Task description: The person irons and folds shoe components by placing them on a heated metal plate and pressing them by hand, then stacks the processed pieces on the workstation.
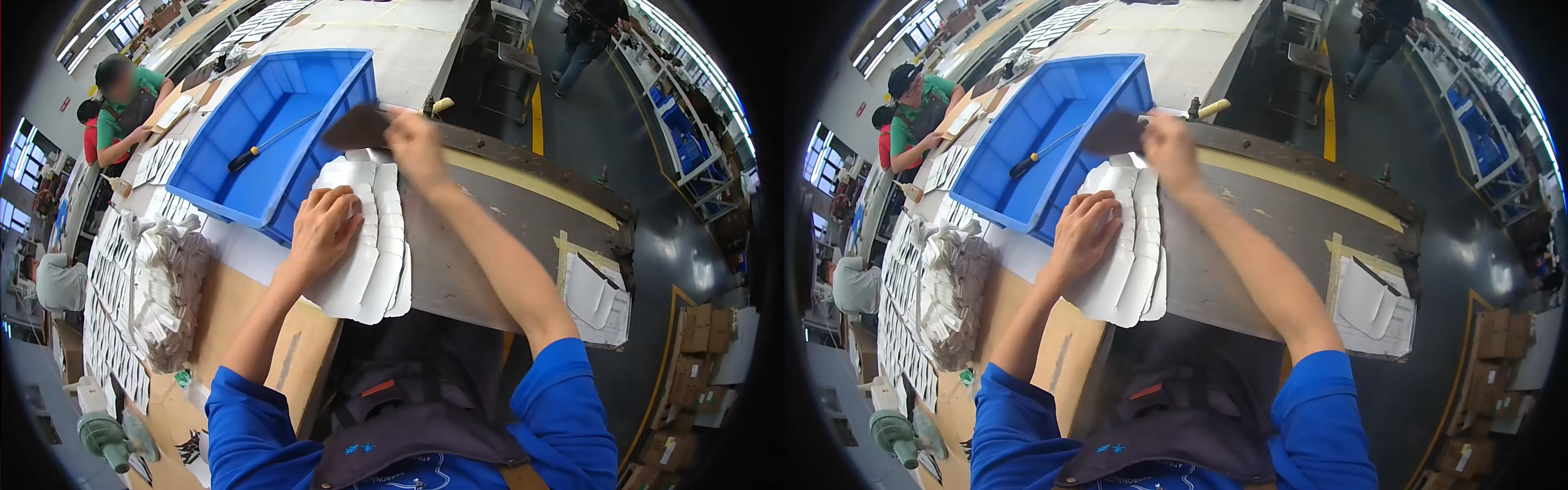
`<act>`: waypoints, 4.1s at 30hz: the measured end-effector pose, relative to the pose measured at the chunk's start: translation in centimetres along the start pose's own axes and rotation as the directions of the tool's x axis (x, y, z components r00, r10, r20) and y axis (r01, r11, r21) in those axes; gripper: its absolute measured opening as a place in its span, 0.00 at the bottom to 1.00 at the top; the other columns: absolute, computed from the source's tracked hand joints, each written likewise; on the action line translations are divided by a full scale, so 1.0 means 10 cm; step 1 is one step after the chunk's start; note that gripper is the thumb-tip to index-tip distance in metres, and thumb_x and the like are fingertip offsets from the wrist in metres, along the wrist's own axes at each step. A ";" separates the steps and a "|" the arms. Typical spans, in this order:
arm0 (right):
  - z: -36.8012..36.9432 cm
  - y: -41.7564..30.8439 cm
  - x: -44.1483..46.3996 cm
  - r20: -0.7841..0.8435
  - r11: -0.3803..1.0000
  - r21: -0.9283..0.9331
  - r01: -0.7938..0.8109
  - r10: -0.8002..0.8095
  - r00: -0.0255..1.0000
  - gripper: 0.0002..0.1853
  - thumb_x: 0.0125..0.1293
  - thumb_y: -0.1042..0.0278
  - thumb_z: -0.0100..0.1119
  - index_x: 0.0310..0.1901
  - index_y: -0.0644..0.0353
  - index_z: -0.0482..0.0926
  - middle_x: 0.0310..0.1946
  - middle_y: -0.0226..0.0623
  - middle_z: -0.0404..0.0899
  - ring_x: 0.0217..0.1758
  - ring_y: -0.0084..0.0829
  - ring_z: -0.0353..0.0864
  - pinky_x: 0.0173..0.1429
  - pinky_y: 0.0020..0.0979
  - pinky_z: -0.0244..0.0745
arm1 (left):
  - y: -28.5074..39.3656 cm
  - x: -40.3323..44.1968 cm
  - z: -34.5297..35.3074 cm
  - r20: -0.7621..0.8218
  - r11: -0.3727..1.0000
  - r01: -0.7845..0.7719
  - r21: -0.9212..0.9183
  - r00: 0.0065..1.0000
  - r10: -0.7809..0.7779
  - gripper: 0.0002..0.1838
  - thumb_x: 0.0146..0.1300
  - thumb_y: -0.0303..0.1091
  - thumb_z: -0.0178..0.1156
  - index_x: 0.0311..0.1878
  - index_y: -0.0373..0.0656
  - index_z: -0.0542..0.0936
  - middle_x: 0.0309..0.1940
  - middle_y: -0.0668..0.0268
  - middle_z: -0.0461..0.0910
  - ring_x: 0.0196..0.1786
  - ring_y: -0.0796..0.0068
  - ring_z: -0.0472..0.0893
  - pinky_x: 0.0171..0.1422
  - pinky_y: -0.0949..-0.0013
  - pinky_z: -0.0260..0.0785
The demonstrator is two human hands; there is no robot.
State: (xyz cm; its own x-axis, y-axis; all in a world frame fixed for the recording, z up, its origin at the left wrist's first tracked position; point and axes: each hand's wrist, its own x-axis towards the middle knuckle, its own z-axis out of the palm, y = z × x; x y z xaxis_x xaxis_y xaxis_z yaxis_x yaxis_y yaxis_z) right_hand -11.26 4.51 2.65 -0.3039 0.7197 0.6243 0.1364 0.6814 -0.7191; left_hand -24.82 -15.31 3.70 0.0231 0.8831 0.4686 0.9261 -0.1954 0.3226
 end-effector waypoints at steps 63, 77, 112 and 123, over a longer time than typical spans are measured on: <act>-2.52 0.31 -1.00 0.388 0.707 -0.634 0.312 -0.058 0.920 0.23 0.67 0.70 0.67 0.59 0.75 0.77 0.60 0.52 0.78 0.70 0.48 0.76 0.73 0.45 0.70 | 1.40 1.49 1.56 0.136 0.840 -0.460 -0.287 0.849 0.511 0.16 0.69 0.31 0.64 0.58 0.38 0.78 0.65 0.54 0.77 0.72 0.49 0.73 0.72 0.52 0.70; -2.51 0.29 -0.95 0.444 0.643 -0.668 0.375 -0.061 0.894 0.22 0.68 0.70 0.64 0.59 0.74 0.77 0.61 0.51 0.79 0.68 0.47 0.76 0.75 0.46 0.67 | 1.50 1.25 1.59 0.069 0.953 -0.303 0.007 0.951 0.302 0.21 0.66 0.33 0.65 0.63 0.43 0.78 0.64 0.53 0.76 0.71 0.47 0.74 0.70 0.49 0.70; -2.45 0.18 -0.87 0.465 0.620 -0.670 0.408 -0.078 0.882 0.19 0.64 0.76 0.63 0.56 0.71 0.77 0.55 0.44 0.78 0.60 0.44 0.76 0.65 0.42 0.71 | 1.43 1.23 1.46 0.046 0.966 -0.243 -0.088 0.968 0.248 0.22 0.63 0.37 0.68 0.57 0.37 0.79 0.58 0.50 0.76 0.61 0.48 0.76 0.68 0.48 0.67; -2.35 -0.20 -1.10 0.639 0.699 -0.523 0.488 -0.058 0.767 0.31 0.67 0.55 0.68 0.62 0.73 0.75 0.69 0.55 0.73 0.74 0.49 0.71 0.78 0.47 0.64 | 1.31 0.28 0.24 0.089 0.989 -0.087 -0.122 0.991 0.098 0.21 0.63 0.29 0.70 0.59 0.41 0.82 0.64 0.52 0.79 0.66 0.50 0.78 0.74 0.51 0.68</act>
State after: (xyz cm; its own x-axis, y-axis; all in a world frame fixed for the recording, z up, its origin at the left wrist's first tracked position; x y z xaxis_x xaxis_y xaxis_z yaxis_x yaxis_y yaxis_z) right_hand 13.96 -1.59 4.39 -0.8432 0.4277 0.3256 0.4400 0.8971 -0.0391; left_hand -11.72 -14.40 7.27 0.1471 0.8941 0.4230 0.8680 -0.3217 0.3783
